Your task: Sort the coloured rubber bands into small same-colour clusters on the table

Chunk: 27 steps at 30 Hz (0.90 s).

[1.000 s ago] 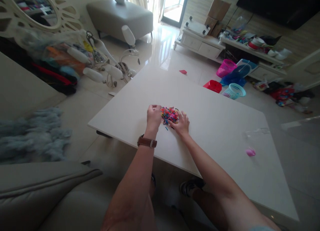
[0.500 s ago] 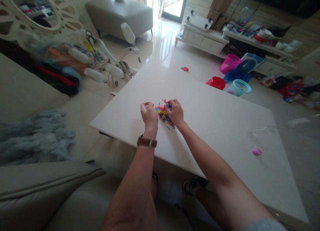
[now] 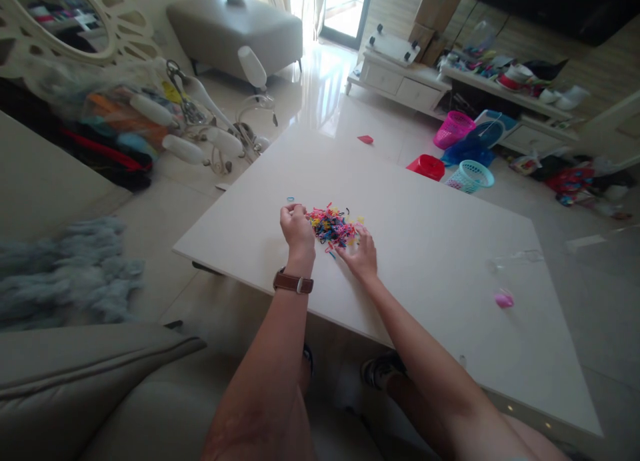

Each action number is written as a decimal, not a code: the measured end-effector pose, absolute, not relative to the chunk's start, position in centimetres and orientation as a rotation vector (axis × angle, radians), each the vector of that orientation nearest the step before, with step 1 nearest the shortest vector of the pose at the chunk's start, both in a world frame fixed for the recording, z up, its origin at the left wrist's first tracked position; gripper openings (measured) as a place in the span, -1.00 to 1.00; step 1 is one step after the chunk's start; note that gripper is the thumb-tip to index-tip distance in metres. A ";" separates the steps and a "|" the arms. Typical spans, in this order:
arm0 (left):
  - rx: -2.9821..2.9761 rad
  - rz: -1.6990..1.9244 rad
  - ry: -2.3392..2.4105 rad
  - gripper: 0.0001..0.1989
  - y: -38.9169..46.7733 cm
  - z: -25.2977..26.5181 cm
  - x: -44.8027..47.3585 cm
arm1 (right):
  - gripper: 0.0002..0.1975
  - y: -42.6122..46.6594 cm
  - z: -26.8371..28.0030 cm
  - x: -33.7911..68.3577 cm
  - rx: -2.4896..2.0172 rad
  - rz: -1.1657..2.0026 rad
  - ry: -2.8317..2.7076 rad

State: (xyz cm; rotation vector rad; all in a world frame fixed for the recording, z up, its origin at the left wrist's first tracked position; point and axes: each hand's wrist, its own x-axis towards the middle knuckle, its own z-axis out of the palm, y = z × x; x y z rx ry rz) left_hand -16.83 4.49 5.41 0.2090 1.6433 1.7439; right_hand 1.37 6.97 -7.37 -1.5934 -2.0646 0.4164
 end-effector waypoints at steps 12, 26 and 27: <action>0.144 1.790 1.553 -0.87 4.7 5.5 -16.5 | -0.53 10.7 -5.7 -8.0 -1.665 0.256 -2.290; 0.152 1.767 1.533 -0.88 4.6 6.1 -16.0 | -0.65 14.3 1.0 -5.6 -1.693 0.463 -2.293; 0.154 1.765 1.534 -0.88 4.6 6.1 -16.0 | -0.63 14.3 1.3 -5.4 -1.687 0.490 -2.304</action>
